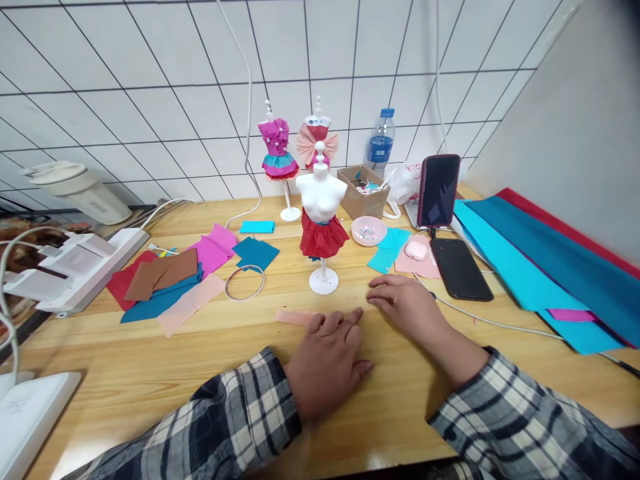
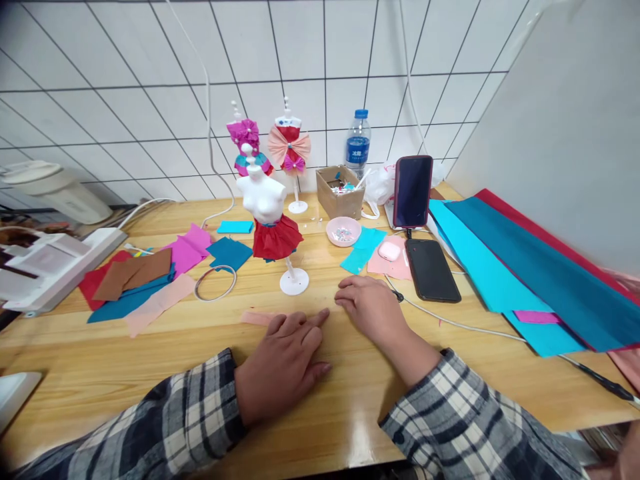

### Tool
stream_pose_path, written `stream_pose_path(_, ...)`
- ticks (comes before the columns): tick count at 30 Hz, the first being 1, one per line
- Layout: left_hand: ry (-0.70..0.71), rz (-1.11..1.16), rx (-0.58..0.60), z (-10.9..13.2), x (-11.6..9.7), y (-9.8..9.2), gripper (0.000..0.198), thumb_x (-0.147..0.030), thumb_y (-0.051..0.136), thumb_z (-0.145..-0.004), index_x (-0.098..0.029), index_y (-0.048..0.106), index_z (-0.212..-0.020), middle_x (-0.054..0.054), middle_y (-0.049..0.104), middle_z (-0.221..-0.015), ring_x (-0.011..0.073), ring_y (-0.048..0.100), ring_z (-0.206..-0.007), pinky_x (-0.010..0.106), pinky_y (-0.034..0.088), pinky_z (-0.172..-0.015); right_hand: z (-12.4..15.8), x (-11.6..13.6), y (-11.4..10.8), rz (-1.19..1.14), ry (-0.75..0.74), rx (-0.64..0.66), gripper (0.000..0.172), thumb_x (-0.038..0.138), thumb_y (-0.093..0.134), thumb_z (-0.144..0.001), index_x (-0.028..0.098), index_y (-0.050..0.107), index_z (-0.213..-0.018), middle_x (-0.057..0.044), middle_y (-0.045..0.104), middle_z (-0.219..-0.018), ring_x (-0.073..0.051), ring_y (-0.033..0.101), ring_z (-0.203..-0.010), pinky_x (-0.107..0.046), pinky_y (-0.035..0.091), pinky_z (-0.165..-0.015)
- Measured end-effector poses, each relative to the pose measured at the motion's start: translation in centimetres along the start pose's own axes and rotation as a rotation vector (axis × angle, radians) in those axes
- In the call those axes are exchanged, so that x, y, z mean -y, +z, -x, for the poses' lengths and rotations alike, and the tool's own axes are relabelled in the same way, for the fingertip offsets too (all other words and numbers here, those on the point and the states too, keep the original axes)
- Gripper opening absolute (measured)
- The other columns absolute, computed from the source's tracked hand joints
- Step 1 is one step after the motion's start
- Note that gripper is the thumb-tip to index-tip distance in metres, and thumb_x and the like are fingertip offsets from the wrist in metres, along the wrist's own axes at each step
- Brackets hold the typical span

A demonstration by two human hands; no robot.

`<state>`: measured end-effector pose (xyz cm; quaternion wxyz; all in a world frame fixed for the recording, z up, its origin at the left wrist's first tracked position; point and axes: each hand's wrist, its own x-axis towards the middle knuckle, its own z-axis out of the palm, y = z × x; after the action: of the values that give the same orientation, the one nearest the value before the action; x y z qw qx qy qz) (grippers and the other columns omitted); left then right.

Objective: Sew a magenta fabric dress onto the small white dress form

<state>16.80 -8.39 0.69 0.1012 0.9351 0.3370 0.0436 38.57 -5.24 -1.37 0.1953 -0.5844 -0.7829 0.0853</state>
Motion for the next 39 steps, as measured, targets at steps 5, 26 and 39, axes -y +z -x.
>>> stream_pose_path(5,0.027,0.096,0.045,0.2,1.4,-0.5,0.023,-0.039,0.055,-0.09,-0.019,0.058,-0.101,0.004,0.048,-0.146,0.0318,0.044,-0.122,0.053,0.031,-0.095,0.1,-1.0,-0.9,-0.085,0.091,-0.09,0.017,0.025,0.057,-0.089,0.025,0.073,-0.09,-0.002,0.072,-0.099,-0.02,0.065,-0.09,-0.033,0.048,-0.078)
stream_pose_path(26,0.03,-0.043,0.018,-0.4,0.5,0.1,0.035,-0.05,0.045,-0.092,-0.017,0.055,-0.099,0.011,0.041,-0.15,0.0307,0.043,-0.12,0.049,0.034,-0.092,-0.4,1.7,-0.1,-0.066,0.094,0.091,0.011,0.021,0.062,-0.085,0.027,0.071,-0.085,0.001,0.068,-0.091,-0.017,0.062,-0.089,-0.027,0.042,-0.072)
stream_pose_path(39,0.042,0.084,0.011,-0.7,2.1,-0.4,0.03,-0.045,0.051,-0.091,-0.018,0.058,-0.102,0.007,0.05,-0.144,0.0308,0.046,-0.112,0.049,0.033,-0.088,-0.1,-1.1,-1.5,-0.054,0.159,0.031,0.014,0.023,0.062,-0.084,0.028,0.075,-0.087,0.0,0.072,-0.092,-0.017,0.064,-0.083,-0.028,0.045,-0.071)
